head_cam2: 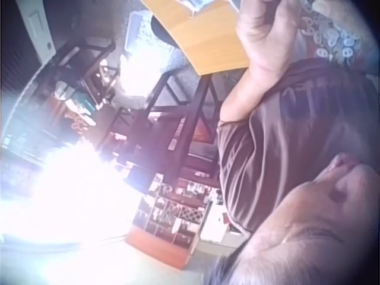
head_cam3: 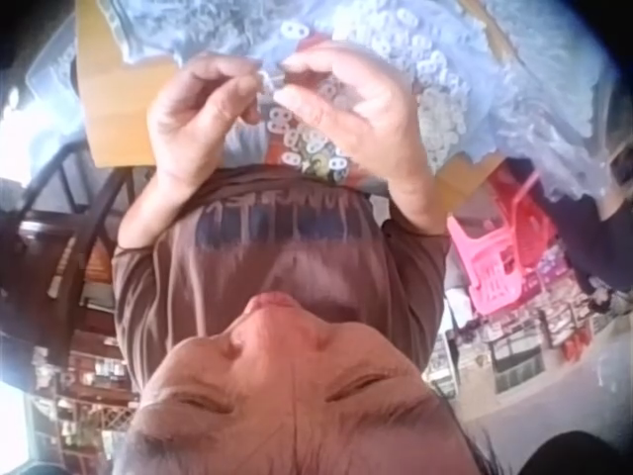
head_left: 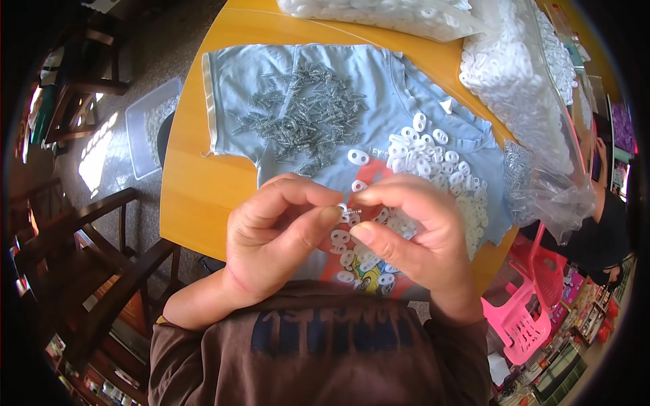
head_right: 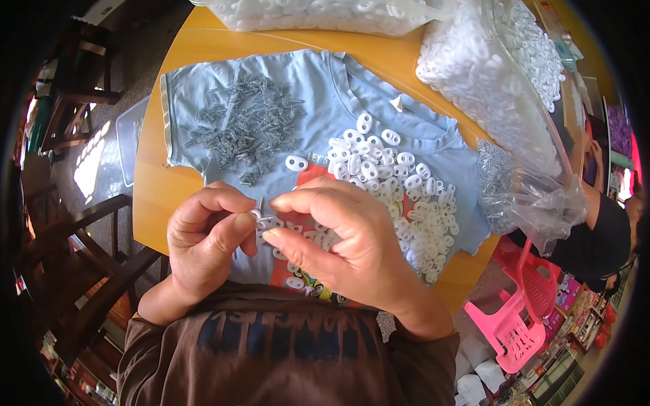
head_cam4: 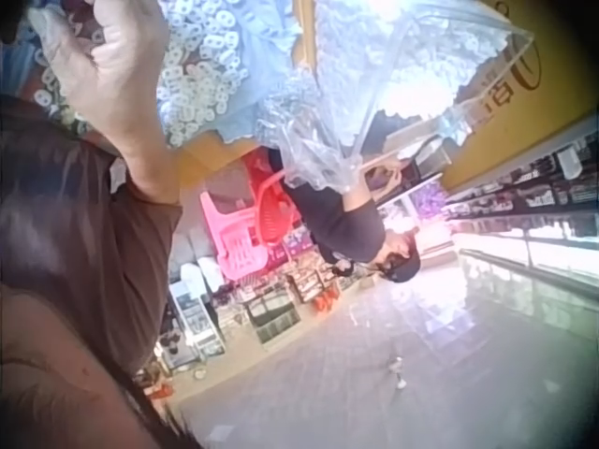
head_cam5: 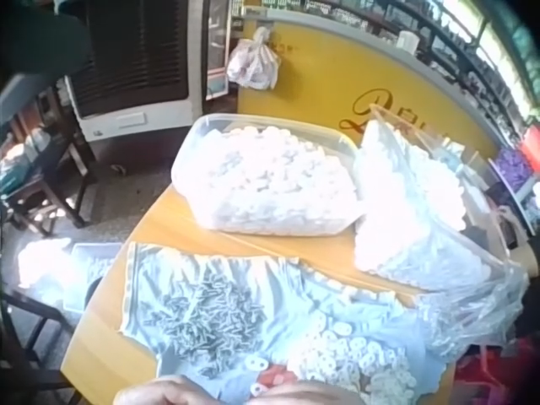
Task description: The person is assembling small white plastic components by inserting metal pins into them at a workspace.
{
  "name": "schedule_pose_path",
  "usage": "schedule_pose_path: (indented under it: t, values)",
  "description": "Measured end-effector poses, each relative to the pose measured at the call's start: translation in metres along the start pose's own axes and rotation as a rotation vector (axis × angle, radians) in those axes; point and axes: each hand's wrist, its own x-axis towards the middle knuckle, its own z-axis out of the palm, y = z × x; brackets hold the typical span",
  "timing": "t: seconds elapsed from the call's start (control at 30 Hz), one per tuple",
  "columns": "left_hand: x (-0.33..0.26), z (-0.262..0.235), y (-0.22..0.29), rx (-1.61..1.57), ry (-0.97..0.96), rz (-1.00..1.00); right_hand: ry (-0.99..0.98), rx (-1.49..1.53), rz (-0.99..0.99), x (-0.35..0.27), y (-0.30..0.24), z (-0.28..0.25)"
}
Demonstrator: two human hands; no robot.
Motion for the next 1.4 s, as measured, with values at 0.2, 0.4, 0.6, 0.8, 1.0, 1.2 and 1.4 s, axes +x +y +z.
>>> schedule_pose_path:
  t: [0.2,0.4,0.6,0.8,1.0,1.2,1.4]
  values:
    - [-0.006,-0.015,0.001,-0.041,0.092,-0.022,0.079,-0.367,-0.047,0.001,-0.005,-0.021]
    - [-0.021,-0.031,-0.004,0.011,-0.009,0.001,0.013,-0.653,-0.074,-0.006,-0.001,-0.018]
    - [-0.026,-0.031,0.0,0.014,-0.017,0.007,0.077,-0.905,-0.241,0.013,0.021,-0.015]
    - [-0.025,-0.029,-0.002,0.013,0.042,-0.018,0.199,-0.951,-0.227,0.017,0.021,-0.031]
    - [-0.02,-0.024,-0.002,-0.024,0.015,-0.053,0.012,-0.85,-0.214,0.021,0.017,-0.011]
    - [-0.02,-0.024,-0.001,-0.041,0.022,-0.031,-0.081,-0.969,-0.211,0.025,0.026,-0.001]
    - [-0.019,-0.025,0.0,-0.058,0.051,-0.026,-0.089,-0.996,-0.226,0.021,0.025,0.0]
